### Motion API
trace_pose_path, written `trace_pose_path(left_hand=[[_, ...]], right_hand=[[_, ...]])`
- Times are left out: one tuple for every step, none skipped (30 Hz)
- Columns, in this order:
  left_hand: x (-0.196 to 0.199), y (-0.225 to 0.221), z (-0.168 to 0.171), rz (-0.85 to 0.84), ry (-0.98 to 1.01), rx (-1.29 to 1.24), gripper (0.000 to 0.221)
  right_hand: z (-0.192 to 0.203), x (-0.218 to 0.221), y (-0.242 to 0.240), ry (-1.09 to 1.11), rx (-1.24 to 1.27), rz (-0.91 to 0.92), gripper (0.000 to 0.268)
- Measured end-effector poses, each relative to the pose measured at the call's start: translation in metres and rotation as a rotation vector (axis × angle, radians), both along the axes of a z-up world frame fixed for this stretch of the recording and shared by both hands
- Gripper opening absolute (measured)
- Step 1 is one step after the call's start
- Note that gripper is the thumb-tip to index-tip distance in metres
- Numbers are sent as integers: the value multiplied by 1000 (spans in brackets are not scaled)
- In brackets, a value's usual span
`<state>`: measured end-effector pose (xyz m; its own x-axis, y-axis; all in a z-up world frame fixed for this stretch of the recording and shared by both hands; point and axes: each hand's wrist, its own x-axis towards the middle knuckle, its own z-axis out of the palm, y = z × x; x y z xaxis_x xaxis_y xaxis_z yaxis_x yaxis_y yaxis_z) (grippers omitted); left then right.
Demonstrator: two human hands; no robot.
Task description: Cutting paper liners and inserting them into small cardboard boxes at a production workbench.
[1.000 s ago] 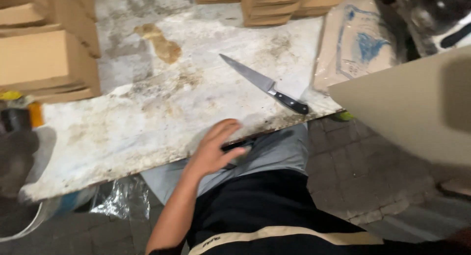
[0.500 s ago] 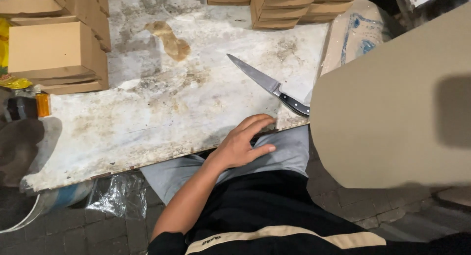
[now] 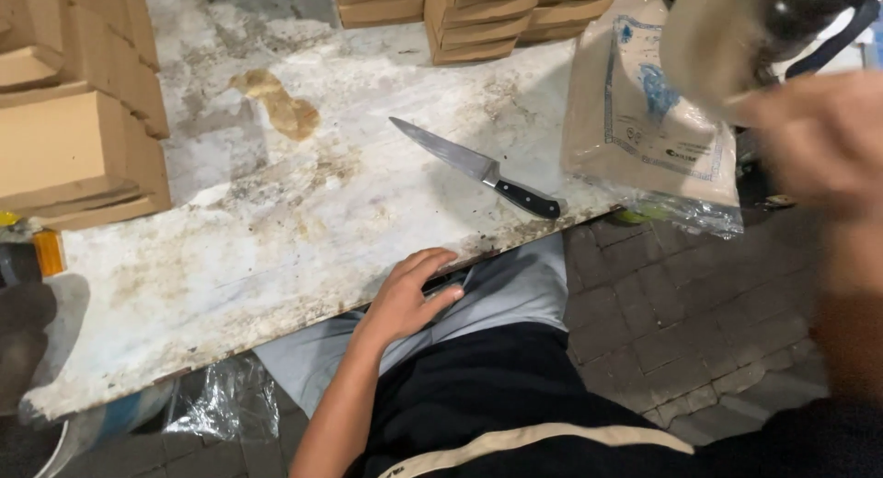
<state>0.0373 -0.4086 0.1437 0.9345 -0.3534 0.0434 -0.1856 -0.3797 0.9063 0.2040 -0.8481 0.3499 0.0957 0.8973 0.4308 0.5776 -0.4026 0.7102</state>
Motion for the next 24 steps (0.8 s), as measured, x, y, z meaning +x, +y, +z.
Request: trace_pose_path(left_hand=[[-1, 1, -5, -12, -22, 42, 55], [-3, 3, -3, -19, -21, 43, 55], [-4, 4, -3, -12, -22, 45, 54], [-5, 6, -2, -5, -24, 46, 52], [-5, 7, 0, -5, -26, 44, 52], [-5, 8, 2, 26, 25, 17, 49], [-8, 10, 3, 54, 84, -5, 46], [-6, 7, 2, 51, 90, -3, 46], [-5, 7, 0, 39, 100, 34, 48], [-5, 6, -1, 27, 110, 71, 49], [-4, 3, 1, 17, 114, 78, 49], [-3, 0, 4, 0, 84, 98, 50], [0, -4, 6, -15, 50, 115, 50], [1, -6, 5, -21, 49, 116, 50], [2, -9, 3, -37, 43, 124, 50], [2, -12, 2, -53, 37, 133, 50], [5, -20, -8, -55, 39, 133, 50], [7, -28, -17, -55, -93, 187, 50], [9, -36, -27, -52, -226, 239, 50], [18, -52, -21, -51, -225, 239, 50], [26, -68, -14, -89, -411, 249, 51], [33, -84, -8, -128, -596, 258, 52], [45, -104, -14, -126, -594, 255, 52], [56, -123, -19, -135, -727, 263, 53]], right_hand=[[-11, -15, 48, -26, -22, 12, 19], [-37, -27, 55, -25, -21, 6, 19], [-63, -37, 62, 162, 20, -242, 15], [-89, -47, 69, 349, 61, -490, 27], [-115, -53, 68, 346, 60, -490, 27], [-142, -59, 67, 424, 162, -601, 14], [-172, -69, 66, 509, 268, -714, 1], [-186, -66, 63, 515, 268, -718, 1], [-202, -67, 61, 514, 309, -788, 7], [-219, -68, 58, 513, 350, -858, 13], [-228, -67, 57, 517, 357, -867, 13], [-237, -66, 57, 638, 517, -824, 22], [-244, -61, 56, 750, 674, -771, 32], [-261, -57, 45, 747, 678, -776, 32], [-278, -51, 35, 908, 865, -748, 33], [-295, -45, 25, 1068, 1052, -711, 33], [-288, -45, 24, 1069, 1053, -712, 33], [-281, -46, 24, 1093, 1121, -659, 31], [-273, -45, 24, 1115, 1186, -603, 30], [-267, -43, 24, 1116, 1185, -602, 30], [-260, -42, 24, 1186, 1188, -593, 23], [-253, -41, 24, 1256, 1190, -583, 16], [-250, -41, 24, 1257, 1186, -585, 16], [-246, -41, 24, 1196, 1115, -600, 17]])
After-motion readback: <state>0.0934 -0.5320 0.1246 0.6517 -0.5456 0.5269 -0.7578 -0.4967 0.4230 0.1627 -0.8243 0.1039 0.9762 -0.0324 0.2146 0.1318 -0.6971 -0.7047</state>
